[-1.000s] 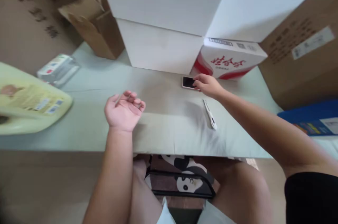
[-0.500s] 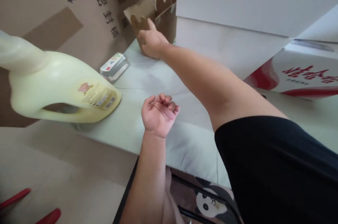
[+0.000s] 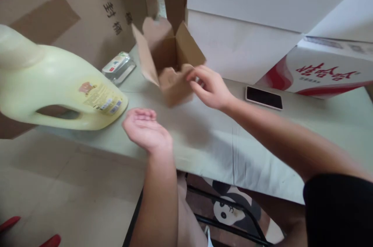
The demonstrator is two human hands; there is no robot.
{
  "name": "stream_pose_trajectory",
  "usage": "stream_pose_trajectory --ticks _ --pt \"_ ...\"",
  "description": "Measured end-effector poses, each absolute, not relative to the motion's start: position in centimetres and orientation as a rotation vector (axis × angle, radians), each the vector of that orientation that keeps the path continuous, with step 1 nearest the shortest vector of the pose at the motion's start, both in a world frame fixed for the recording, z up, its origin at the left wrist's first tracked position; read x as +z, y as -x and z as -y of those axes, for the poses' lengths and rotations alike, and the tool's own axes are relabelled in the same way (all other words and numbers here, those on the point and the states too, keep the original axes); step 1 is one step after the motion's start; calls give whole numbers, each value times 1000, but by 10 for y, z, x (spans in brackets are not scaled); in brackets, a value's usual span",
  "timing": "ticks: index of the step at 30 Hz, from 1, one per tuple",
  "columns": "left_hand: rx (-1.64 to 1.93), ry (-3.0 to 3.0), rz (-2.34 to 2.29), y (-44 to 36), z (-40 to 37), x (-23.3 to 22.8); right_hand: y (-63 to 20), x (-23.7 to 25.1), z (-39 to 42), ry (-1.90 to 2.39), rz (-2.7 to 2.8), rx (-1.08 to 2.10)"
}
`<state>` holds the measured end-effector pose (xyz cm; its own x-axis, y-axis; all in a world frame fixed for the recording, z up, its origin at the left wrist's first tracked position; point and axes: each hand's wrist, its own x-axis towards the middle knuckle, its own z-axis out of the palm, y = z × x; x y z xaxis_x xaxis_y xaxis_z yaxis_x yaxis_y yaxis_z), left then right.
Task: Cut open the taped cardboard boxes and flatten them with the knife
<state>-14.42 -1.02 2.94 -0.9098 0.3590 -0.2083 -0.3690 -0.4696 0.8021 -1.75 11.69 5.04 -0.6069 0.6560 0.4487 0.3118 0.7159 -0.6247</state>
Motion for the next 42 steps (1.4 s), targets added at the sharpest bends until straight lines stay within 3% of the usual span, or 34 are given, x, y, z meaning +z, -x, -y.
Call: stream_pose_trajectory --ticks 4,11,19,25,42 --pt "2361 -162 -1352 138 7 29 -101 32 -39 859 1850 693" --pt "1817 -657 -920 61 1 31 -212 18 29 1155 1607 512" --pt "1739 -839 -1039 7 -9 27 -233 -4 25 1210 1412 492" --pt "1717 -1042 -1045 -4 -11 25 -248 -19 34 1252 1315 852" --pt "1729 -1013 -1204 -21 3 13 -250 -25 21 1067 1275 976"
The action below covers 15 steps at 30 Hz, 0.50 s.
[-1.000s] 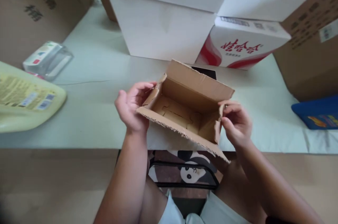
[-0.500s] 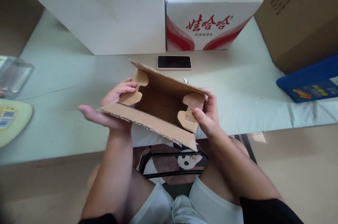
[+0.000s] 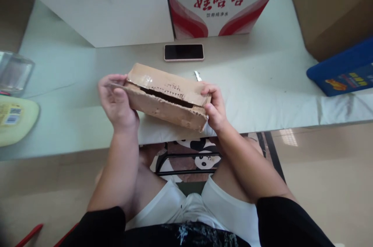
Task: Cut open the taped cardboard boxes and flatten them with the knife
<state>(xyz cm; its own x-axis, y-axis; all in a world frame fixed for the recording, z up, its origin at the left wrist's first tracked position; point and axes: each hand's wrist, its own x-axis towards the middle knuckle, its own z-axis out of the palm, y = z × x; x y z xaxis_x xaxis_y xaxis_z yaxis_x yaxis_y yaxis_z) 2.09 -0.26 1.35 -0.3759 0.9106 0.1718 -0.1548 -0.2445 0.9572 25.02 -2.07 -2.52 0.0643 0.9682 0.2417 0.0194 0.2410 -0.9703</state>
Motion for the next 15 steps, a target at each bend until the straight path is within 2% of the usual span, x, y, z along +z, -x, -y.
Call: stream_pose_trajectory --ticks 8,15 --pt "1631 -1177 -1333 -21 3 24 -245 -21 23 958 1261 937" --pt "1674 -1304 -1326 -11 -1 11 -254 -28 15 989 1220 1001"
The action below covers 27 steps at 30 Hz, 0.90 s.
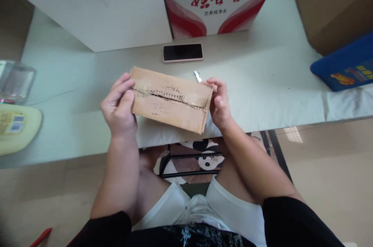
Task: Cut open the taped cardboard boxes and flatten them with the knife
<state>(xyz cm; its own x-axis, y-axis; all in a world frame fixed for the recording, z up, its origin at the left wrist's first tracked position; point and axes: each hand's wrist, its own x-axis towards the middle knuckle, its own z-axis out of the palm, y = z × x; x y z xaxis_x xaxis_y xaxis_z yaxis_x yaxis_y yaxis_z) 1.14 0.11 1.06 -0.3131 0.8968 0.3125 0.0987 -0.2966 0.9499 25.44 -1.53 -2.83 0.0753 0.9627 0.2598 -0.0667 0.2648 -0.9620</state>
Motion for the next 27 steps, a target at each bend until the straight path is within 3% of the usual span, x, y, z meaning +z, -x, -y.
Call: stream_pose_trajectory --ticks 7,13,27 --pt "1867 -837 -1210 29 -20 0 -263 -44 12 1042 1423 1022" --pt "1774 -618 -1095 41 -27 -13 -236 -42 16 840 1885 973" --pt "1035 -672 -1269 -7 -5 -31 -236 -23 26 832 1702 728"
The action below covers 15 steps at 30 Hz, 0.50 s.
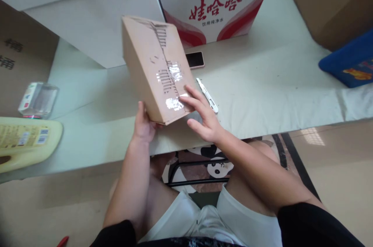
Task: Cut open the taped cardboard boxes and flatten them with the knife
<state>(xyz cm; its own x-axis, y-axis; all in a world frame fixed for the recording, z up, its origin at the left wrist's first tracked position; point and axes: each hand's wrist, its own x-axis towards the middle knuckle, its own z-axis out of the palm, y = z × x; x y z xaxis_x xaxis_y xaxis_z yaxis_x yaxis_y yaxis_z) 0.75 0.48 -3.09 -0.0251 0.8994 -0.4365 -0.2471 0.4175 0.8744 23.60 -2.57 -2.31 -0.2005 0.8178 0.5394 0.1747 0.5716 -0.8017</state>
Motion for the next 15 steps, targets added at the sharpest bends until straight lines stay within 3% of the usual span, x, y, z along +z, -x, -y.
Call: stream_pose_trajectory --ticks 11,13,15 --pt "38 -1026 -1078 28 3 -10 -248 -32 31 909 1455 822" --pt "-25 -1114 -1185 30 2 -4 -248 -30 33 890 1519 836" --pt "168 -1174 -1408 33 1 1 -248 -27 34 868 1615 836"
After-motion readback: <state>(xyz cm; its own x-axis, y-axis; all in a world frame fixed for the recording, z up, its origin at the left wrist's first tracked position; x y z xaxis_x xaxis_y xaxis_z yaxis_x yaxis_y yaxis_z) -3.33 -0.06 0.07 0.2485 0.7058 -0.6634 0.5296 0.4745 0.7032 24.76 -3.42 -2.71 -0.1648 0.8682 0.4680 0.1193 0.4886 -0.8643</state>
